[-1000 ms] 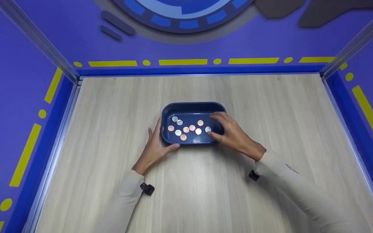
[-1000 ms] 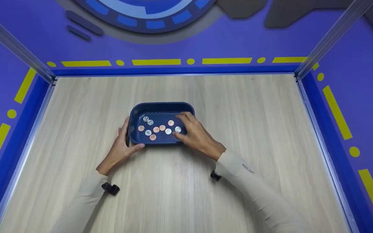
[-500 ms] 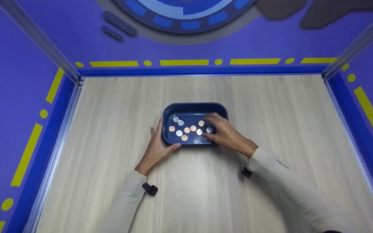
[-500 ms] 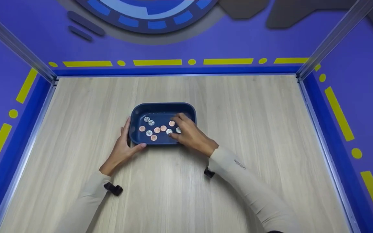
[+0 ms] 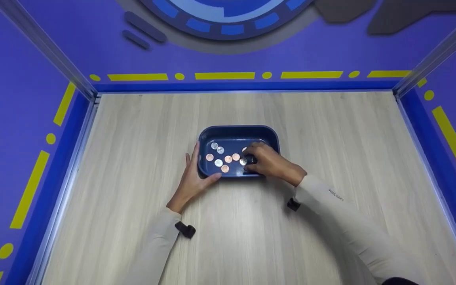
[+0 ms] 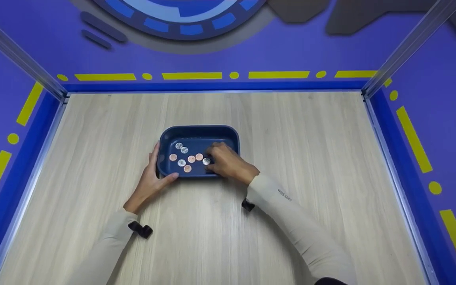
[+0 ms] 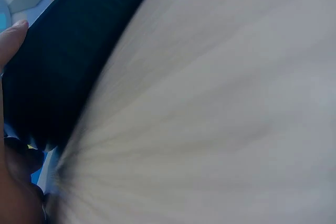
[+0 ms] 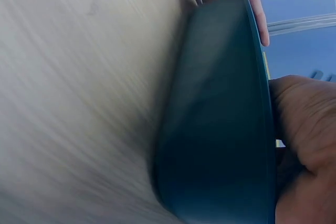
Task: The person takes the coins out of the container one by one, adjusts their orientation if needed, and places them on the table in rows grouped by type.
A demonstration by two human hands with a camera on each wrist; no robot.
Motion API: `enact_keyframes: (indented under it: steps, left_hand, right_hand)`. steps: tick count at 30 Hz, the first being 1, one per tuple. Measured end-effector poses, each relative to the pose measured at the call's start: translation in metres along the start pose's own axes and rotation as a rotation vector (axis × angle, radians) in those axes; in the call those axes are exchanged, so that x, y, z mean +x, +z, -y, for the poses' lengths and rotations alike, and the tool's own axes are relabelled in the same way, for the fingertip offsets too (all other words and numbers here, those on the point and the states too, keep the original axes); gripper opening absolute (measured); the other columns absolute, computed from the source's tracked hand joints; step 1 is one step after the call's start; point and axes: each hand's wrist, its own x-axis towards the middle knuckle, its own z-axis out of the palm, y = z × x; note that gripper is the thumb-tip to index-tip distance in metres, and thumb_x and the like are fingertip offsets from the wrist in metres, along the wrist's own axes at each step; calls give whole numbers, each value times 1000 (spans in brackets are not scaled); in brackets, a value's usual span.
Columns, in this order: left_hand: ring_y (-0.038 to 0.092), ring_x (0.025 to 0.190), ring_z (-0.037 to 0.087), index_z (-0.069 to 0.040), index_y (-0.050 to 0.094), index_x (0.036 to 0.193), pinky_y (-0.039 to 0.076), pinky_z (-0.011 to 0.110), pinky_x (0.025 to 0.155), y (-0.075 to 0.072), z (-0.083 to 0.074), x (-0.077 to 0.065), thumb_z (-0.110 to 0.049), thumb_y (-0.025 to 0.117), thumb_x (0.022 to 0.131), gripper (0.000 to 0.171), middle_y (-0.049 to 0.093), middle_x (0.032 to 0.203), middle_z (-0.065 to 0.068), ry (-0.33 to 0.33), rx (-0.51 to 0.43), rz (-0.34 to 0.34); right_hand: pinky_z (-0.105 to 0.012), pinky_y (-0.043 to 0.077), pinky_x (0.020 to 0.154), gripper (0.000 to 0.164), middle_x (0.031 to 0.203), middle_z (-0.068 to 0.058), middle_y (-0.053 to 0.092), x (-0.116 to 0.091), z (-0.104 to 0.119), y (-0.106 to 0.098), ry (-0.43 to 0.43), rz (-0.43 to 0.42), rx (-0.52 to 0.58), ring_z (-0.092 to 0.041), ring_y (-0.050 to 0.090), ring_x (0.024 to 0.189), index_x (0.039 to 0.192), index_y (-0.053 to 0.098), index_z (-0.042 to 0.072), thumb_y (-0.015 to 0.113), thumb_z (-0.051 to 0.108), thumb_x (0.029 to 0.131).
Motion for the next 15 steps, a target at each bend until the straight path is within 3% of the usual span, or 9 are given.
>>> enact_keyframes:
  steps: [7,12,15]
  left_hand:
    - [12,165,51,-6,12,177,-1,59,135,3,2,-1,-82,78,83,138,19,181,22,1,-36,-21]
    - [2,163,58,-15,13,179,8,72,131,3,1,-5,-77,82,83,133,18,181,20,-76,-37,-25]
    - [2,163,59,-19,14,179,10,75,129,2,2,-7,-75,83,83,131,19,182,19,-106,-32,-32]
  right_hand:
    - [-53,53,103,30,110,-16,79,9,-6,2,11,18,23,-34,69,107,117,82,-4,89,5,89]
    - [-51,56,93,21,104,-14,78,13,-8,6,32,6,25,-32,70,101,109,83,-3,87,2,88]
    - [-51,57,90,16,101,-13,77,14,-8,10,31,7,10,-30,70,98,105,82,-1,85,2,89]
